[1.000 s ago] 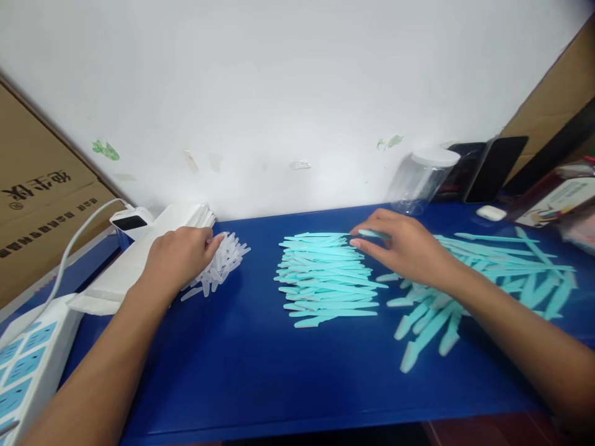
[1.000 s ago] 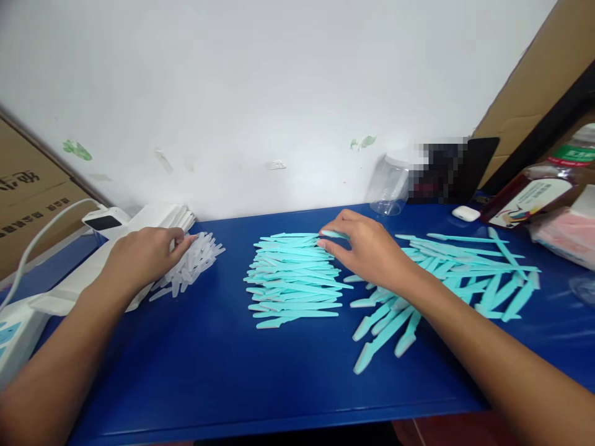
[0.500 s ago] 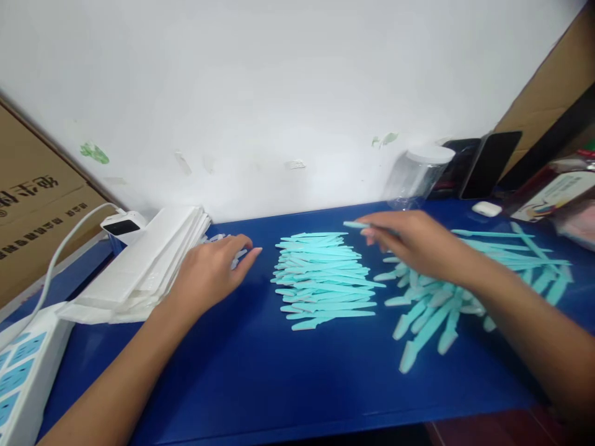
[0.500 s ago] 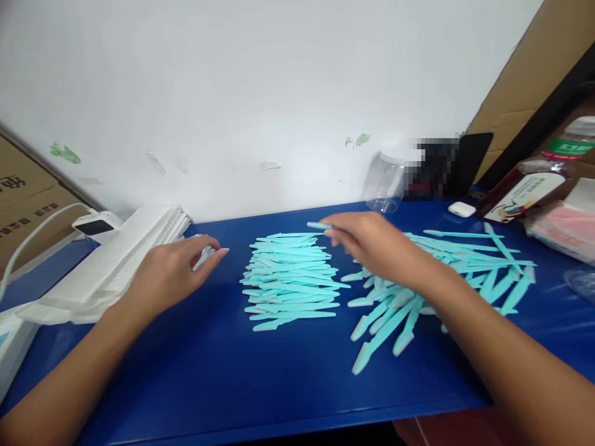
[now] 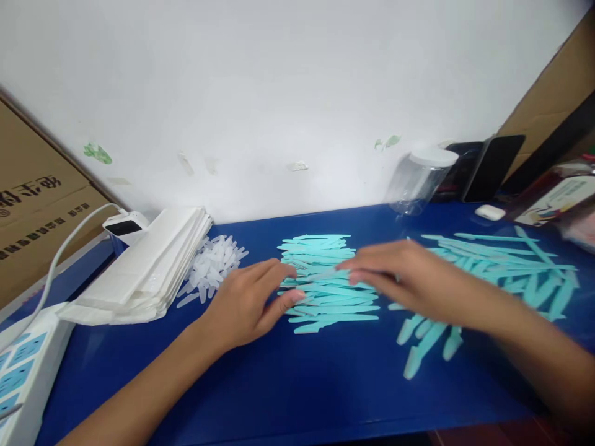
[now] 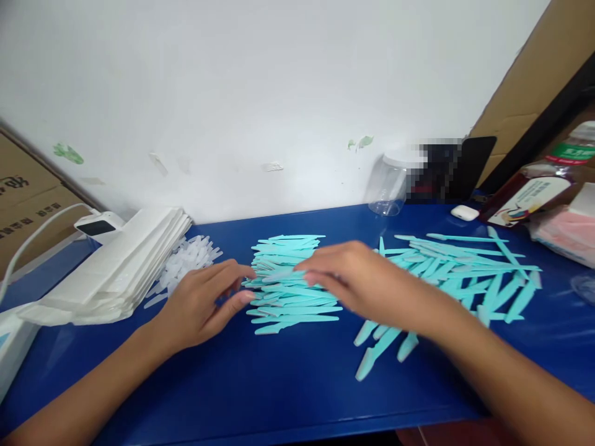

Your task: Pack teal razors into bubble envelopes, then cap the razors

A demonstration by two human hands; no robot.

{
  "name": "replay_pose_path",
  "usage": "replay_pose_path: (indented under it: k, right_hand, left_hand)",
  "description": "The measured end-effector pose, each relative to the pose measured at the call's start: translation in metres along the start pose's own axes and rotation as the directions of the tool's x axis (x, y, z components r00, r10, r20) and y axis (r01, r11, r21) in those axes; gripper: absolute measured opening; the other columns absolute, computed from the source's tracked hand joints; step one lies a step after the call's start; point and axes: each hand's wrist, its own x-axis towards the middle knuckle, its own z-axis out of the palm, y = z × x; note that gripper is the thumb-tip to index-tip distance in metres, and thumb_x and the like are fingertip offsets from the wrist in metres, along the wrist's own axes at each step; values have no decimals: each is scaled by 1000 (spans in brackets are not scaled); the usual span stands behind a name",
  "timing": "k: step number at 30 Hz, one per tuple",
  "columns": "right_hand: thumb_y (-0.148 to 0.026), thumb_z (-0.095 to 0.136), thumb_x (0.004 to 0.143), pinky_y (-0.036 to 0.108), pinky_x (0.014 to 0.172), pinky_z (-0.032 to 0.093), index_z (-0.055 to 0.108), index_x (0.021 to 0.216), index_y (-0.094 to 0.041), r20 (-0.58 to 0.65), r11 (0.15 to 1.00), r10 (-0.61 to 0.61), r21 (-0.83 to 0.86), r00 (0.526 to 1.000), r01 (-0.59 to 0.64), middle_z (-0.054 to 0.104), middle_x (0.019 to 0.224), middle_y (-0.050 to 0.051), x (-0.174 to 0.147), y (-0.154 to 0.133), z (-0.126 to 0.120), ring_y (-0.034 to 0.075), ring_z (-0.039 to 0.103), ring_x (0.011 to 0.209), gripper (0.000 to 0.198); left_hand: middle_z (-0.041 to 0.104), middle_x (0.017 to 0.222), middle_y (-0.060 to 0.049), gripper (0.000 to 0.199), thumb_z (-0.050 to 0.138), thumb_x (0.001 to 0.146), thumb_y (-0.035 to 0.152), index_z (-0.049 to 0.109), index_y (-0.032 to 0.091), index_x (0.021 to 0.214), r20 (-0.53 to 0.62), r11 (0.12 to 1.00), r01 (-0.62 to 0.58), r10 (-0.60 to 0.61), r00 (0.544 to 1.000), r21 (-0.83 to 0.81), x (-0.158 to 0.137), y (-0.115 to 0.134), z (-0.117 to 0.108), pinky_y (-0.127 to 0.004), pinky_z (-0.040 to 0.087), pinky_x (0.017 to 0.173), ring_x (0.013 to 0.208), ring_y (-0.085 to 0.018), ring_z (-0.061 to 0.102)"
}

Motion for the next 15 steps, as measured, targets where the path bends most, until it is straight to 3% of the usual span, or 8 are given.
replay_pose_path:
  k: [4,8,12,15]
  right_hand:
    - [-30,58,112,26,69,51,80,116,-23,11,993,-65,96,998,64,83,95,1,5,-22,36,14,73,77,24]
    - [-35,60,111,26,59,48,81,108,-22,-69,991,20,131,997,-11,83,91,2,5,-6,29,14,69,67,25]
    - [-36,62,109,28,63,53,82,110,-22,-211,996,85,56,974,-75,83,105,6,8,15,27,19,75,85,24]
    - [-33,62,109,35,77,58,81,119,-20,-245,998,31,-39,969,-42,79,106,10,13,26,44,23,73,92,25]
  left_hand:
    - [54,71,2,36,43,117,28,59,19,86,23,982,-158,157,987,104,3,13,4,-32,33,54,59,-14,46]
    - [55,72,1,36,44,117,26,59,19,84,-9,950,-149,157,988,275,2,-1,-7,-32,34,55,59,-14,46]
    - [60,77,-1,34,49,115,31,61,19,85,-29,879,6,9,1000,478,-4,-33,-32,-34,35,58,62,-16,55]
    - [65,79,-5,44,43,115,43,62,20,83,9,739,177,-240,971,650,-9,-56,-49,-36,30,58,65,-21,61]
